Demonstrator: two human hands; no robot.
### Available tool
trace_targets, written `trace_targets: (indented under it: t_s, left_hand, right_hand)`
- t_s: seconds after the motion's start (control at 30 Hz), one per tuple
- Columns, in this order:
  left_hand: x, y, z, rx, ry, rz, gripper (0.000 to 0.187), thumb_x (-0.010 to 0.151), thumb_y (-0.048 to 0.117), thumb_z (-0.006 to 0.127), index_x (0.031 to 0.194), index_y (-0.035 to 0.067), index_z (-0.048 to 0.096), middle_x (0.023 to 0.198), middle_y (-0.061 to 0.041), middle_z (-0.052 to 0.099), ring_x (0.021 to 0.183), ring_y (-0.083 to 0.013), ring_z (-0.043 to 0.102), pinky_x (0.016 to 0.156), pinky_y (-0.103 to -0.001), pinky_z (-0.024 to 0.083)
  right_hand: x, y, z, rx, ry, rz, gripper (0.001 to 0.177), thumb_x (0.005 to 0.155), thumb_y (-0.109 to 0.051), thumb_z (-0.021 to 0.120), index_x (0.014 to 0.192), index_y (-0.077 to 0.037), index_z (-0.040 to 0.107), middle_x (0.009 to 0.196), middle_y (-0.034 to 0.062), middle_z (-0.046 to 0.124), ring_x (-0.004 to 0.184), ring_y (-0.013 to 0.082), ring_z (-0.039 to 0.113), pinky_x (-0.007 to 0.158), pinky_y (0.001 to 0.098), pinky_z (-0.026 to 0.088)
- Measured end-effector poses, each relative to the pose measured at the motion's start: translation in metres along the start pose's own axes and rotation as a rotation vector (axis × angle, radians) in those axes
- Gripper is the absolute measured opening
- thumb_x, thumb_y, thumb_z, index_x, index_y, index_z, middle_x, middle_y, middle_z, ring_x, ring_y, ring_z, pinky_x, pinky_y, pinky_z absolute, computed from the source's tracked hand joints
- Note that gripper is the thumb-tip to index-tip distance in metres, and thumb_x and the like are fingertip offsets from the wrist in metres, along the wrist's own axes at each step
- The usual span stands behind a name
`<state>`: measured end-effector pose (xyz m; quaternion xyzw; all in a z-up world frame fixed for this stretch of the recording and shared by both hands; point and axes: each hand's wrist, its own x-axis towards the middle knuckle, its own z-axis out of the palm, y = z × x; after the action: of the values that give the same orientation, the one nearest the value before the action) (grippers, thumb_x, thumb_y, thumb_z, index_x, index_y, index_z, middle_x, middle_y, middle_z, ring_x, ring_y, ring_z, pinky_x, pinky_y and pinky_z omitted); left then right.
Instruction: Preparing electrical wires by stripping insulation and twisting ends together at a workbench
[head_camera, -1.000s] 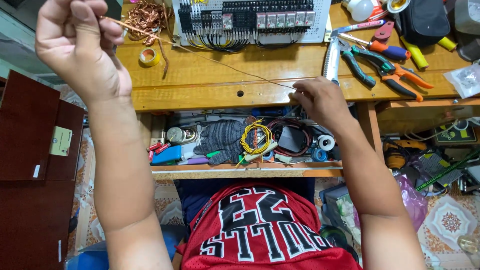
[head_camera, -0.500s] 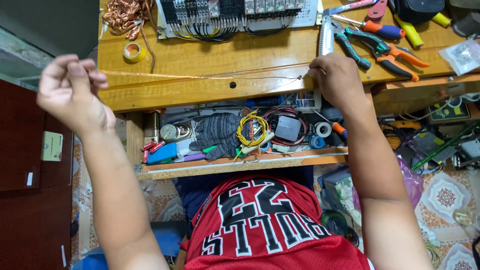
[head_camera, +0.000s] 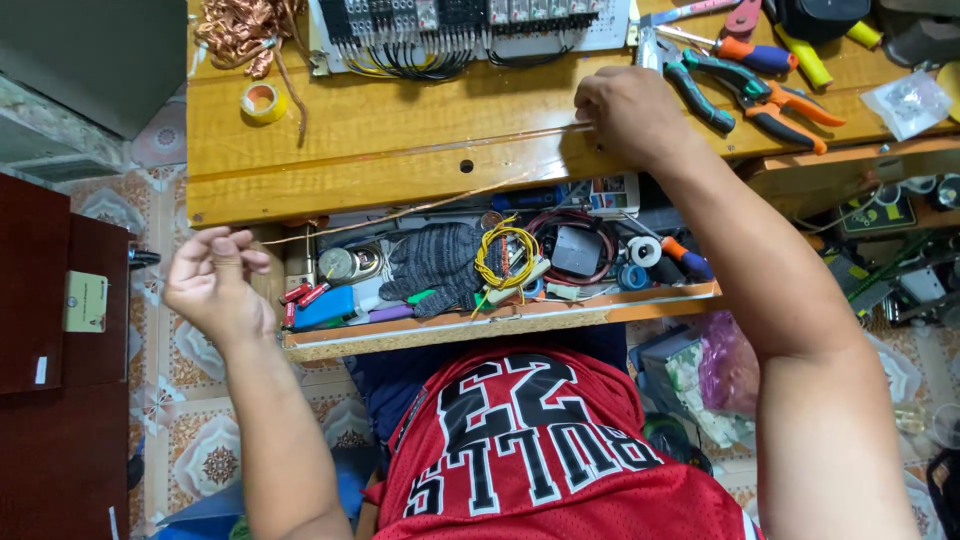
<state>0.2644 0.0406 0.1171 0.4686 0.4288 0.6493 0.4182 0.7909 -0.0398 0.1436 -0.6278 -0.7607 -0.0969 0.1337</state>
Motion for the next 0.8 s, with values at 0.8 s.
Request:
trace_targets:
  t_s: [0.8]
  left_hand:
    - [0.025,-0.018,0.028,-0.191,-0.036,0.056,0.012,0.103,0.008,0.07,0.108,-0.002,0.065,0.091,-0.024,0.074,0.056,-0.0219,0.071,0.047,-0.028,0.059]
  right_hand:
    - [-0.074,0.116,0.033,-0.571,0.314,0.113,0.011,0.105,-0.034,0.073,0.1,-0.03,0.064,0.087,-0.0018,0.051,0.07,0.0205,0.061,0.059,0.0359,0.051]
